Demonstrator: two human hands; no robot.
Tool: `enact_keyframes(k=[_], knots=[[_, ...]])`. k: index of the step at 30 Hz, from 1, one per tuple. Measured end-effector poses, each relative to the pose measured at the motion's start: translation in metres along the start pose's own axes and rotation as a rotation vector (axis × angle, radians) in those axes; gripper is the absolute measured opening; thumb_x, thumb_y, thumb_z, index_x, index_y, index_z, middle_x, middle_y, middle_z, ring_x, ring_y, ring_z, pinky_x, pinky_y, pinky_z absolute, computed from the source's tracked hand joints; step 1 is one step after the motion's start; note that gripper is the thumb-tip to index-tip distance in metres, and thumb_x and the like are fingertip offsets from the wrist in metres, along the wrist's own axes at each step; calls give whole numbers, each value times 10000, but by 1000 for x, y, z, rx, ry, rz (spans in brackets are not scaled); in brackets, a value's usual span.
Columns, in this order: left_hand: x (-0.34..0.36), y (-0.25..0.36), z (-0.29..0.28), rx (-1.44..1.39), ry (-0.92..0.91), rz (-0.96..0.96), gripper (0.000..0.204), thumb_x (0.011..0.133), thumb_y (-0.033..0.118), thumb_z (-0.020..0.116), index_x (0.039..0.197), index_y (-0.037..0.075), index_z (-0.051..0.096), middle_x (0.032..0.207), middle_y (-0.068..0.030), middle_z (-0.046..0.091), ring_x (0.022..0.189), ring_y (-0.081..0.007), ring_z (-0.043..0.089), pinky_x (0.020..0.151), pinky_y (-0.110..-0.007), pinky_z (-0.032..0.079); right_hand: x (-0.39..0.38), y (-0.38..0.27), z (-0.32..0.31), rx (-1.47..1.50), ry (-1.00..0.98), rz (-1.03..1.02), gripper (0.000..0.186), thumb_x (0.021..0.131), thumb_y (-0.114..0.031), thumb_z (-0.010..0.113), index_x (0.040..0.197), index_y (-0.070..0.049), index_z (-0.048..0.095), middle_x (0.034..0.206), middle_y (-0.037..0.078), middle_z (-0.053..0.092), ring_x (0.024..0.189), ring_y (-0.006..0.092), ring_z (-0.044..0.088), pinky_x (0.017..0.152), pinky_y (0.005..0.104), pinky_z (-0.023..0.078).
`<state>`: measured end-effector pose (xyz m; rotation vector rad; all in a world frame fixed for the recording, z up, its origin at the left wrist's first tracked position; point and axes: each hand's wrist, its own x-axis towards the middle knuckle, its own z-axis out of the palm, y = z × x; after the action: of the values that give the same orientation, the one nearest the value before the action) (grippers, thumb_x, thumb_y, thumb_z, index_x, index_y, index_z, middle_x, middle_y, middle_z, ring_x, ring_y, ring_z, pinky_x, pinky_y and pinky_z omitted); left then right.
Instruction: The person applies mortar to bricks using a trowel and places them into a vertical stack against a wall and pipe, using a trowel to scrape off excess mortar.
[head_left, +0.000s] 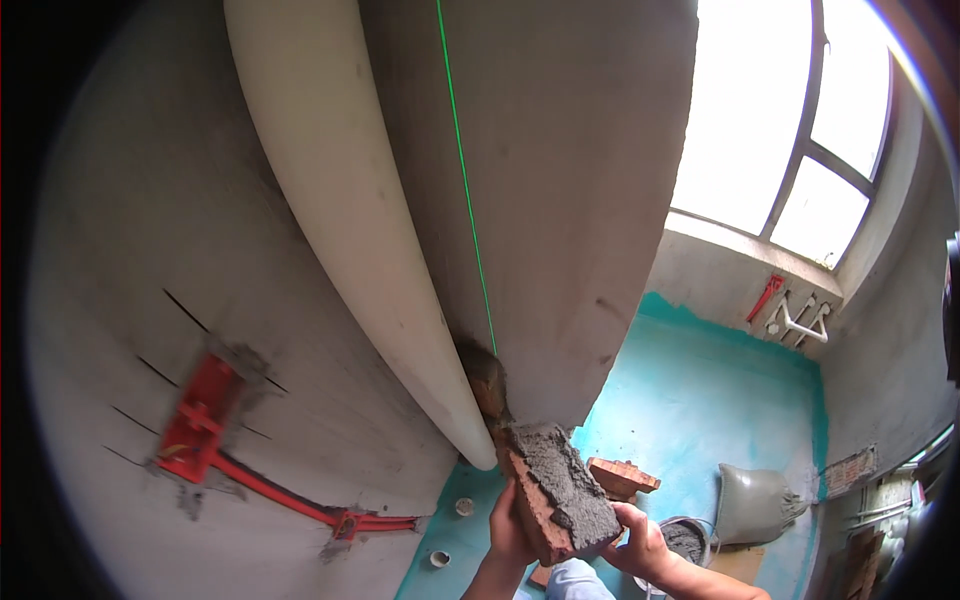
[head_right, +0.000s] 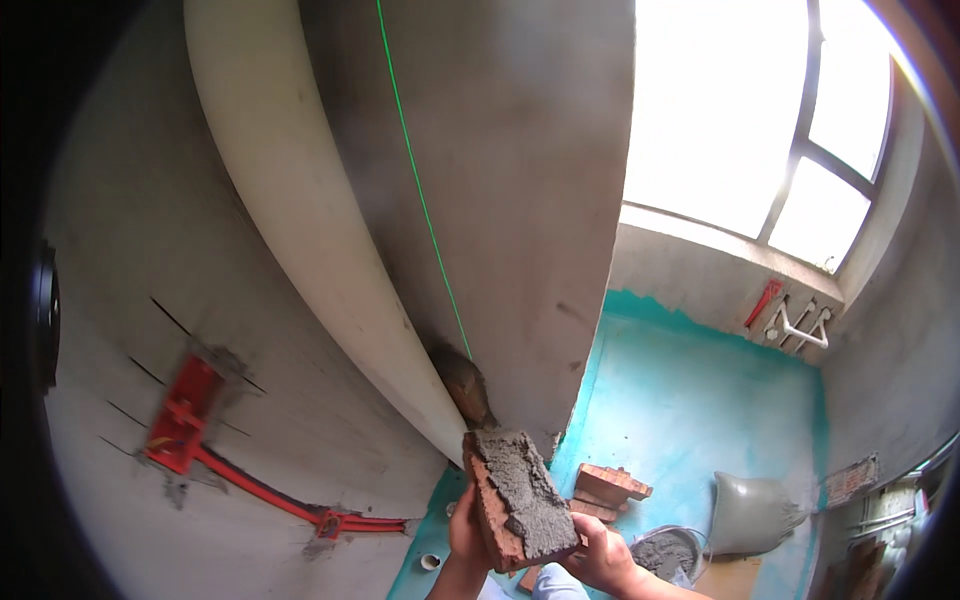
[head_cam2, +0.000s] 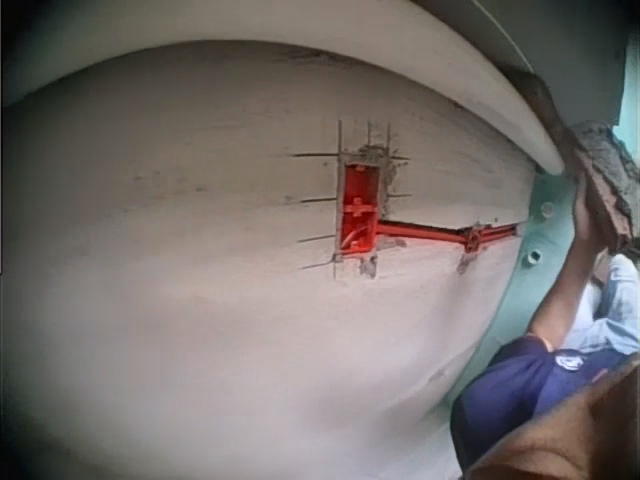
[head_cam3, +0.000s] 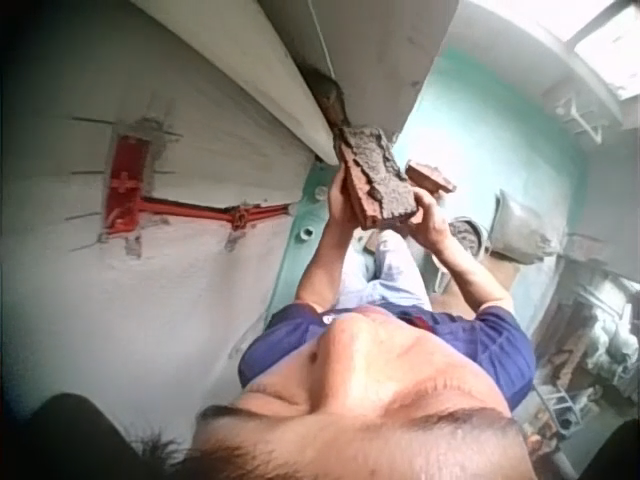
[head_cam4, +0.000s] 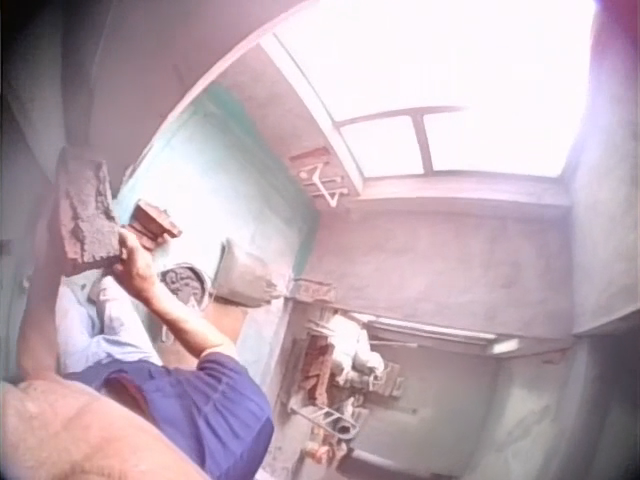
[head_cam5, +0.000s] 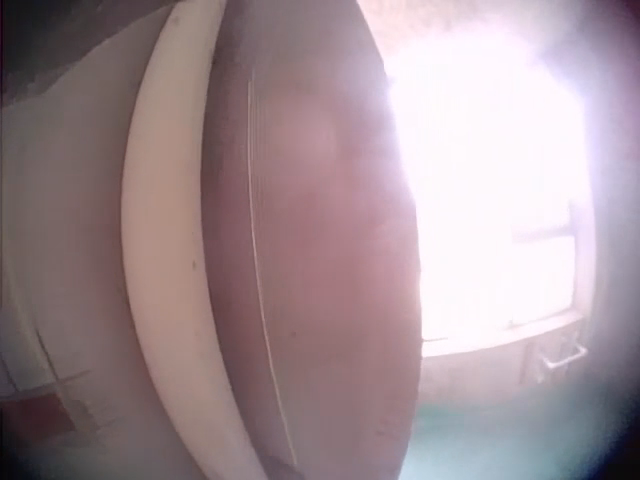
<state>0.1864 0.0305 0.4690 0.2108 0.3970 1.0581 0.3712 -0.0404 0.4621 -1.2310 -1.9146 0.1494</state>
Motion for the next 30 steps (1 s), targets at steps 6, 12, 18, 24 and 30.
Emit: enact_keyframes(k=[6, 12, 18, 24, 30], knots=[[-9, 22, 90, -55, 33, -56, 489, 1006, 350, 326, 1387, 63, 431, 1368, -108, 512, 1245, -299, 496, 1074, -441, 364, 69, -43, -93, -94, -96, -20, 586, 714, -217, 792, 1131, 57, 485, 920, 206, 650, 714, 308, 687, 593, 348, 565], [-6, 54, 124, 48, -55, -209, 612, 968, 541, 345, 1407, 118, 408, 1367, -94, 503, 1248, -289, 501, 1008, -492, 422, 133, -62, -119, -39, -116, -51, 387, 713, -210, 779, 905, -11, 508, 744, 126, 594, 600, 283, 631, 503, 343, 513], [32, 94, 121, -63, 132, -409, 945, 825, 795, 399, 1316, -11, 451, 1276, -193, 520, 1116, -339, 519, 905, -437, 456, 198, -56, -87, 140, -39, 151, 413, 755, -237, 801, 814, -30, 449, 638, 146, 628, 548, 334, 641, 486, 393, 506], [48, 108, 75, 212, 60, -268, 762, 912, 679, 410, 1370, 71, 451, 1354, -155, 461, 1191, -275, 456, 1042, -454, 354, 271, -35, -39, 48, 8, 336, 451, 753, -298, 790, 911, -16, 476, 694, 213, 634, 643, 402, 648, 538, 443, 511], [62, 117, 17, 609, 172, -132, 547, 959, 408, 565, 1388, 99, 429, 1350, -39, 454, 1222, -222, 435, 1062, -465, 314, 317, -39, -8, 95, -48, 505, 520, 774, -419, 740, 987, 0, 517, 732, 244, 638, 726, 434, 644, 611, 467, 511]])
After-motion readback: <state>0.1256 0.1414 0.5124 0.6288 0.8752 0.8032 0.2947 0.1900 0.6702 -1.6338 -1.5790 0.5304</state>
